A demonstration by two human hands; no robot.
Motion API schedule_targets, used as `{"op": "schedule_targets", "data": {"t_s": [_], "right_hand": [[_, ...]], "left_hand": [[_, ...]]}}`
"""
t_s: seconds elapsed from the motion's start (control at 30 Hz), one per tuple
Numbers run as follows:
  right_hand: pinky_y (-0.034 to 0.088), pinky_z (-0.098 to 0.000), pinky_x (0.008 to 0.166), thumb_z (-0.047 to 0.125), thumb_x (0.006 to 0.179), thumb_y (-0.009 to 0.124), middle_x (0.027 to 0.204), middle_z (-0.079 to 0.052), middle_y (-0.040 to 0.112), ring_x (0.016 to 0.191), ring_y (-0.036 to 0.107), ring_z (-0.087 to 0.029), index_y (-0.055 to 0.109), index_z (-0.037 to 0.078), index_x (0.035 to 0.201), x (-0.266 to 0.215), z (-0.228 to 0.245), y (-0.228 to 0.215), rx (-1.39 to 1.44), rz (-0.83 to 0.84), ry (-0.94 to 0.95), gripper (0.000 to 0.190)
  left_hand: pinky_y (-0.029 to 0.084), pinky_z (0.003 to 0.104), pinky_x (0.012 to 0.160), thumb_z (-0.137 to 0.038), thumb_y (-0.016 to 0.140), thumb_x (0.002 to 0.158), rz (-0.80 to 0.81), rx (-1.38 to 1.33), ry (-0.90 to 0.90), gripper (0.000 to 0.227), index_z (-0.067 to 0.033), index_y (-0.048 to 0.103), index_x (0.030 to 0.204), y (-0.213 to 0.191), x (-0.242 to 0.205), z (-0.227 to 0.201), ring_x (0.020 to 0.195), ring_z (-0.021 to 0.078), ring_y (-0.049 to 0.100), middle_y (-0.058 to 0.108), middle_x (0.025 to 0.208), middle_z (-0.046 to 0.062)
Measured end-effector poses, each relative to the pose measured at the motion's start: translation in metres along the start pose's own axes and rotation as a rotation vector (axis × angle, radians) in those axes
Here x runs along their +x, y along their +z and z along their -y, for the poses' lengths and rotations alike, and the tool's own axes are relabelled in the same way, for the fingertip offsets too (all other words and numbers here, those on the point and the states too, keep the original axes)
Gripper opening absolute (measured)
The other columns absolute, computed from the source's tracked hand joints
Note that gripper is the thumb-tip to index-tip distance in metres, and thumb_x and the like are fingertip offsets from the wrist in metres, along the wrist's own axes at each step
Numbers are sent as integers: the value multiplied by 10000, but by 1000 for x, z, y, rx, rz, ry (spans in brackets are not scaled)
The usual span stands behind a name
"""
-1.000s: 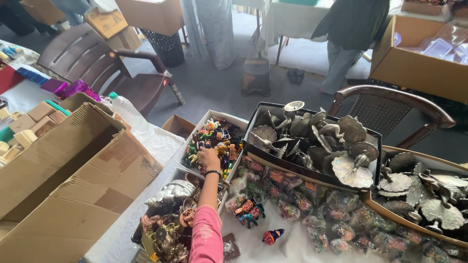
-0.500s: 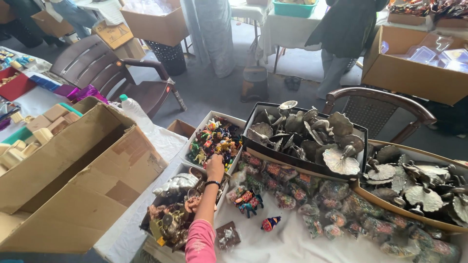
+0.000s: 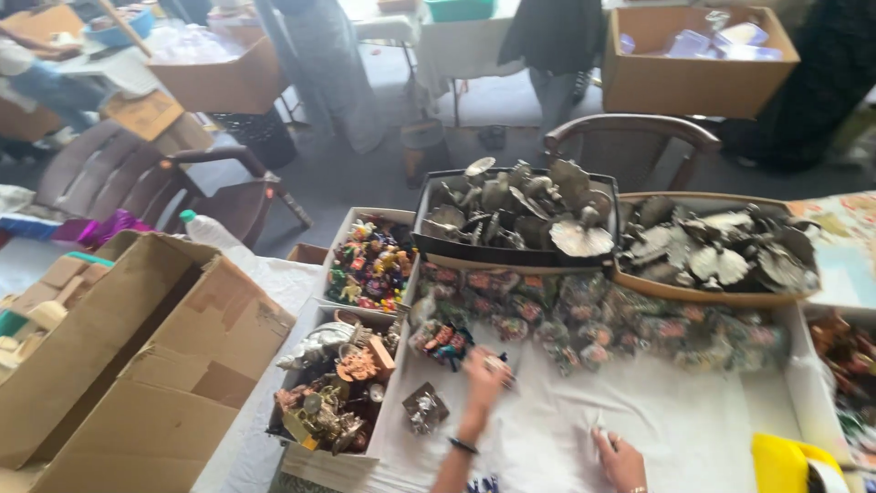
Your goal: The person sits on the floor and cleans small decorative figurines using a white cloth. They pick up each figurine, wipe it thoroughly, and place it back on the table among other similar items.
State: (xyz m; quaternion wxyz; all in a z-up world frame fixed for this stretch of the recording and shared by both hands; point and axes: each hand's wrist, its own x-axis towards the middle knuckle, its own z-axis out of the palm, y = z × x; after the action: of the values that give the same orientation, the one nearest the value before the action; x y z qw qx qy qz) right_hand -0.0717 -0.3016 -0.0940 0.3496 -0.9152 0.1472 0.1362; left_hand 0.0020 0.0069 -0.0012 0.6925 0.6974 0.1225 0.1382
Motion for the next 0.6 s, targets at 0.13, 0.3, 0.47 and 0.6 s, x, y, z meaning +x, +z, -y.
{"op": "schedule_targets", "data": {"t_s": [0.13, 0.3, 0.47, 0.6], "right_hand": [[573, -395, 803, 344, 955, 691, 985, -184, 763, 909, 734, -331, 787, 87, 1080, -27, 18, -30, 366, -276, -73, 301], [587, -328, 808, 138, 823, 681, 1077, -71, 774, 892, 754, -226, 780, 180, 1179, -76, 52, -81, 287, -353, -274, 372], [581, -341, 875, 76, 788, 682, 1145, -70, 763, 990, 745, -239, 784, 151, 1177, -92, 46, -74, 249, -410, -294, 409], [531, -401, 933, 78, 754, 750, 1188, -132, 719, 1089, 673, -324, 752, 77, 1138, -95, 43, -40, 65, -359, -607, 384]], "left_hand": [[534, 309, 812, -156, 595, 962, 488, -433, -790, 329, -200, 414, 1232, 80, -122, -47, 1050, 154, 622, 662, 1110, 47], [525, 296, 874, -44, 589, 948, 560, -9, -498, 329, -132, 600, 1265, 126, -158, 8, 1003, 165, 637, 683, 1104, 64], [526, 385, 923, 69, 641, 771, 355, 335, 174, 297, -27, 686, 1048, 107, -155, 12, 1031, 280, 656, 699, 1090, 141], [574, 396, 871, 6, 670, 784, 366, 498, 49, 327, -94, 742, 1087, 85, -159, 1, 978, 322, 703, 739, 1029, 105]]}}
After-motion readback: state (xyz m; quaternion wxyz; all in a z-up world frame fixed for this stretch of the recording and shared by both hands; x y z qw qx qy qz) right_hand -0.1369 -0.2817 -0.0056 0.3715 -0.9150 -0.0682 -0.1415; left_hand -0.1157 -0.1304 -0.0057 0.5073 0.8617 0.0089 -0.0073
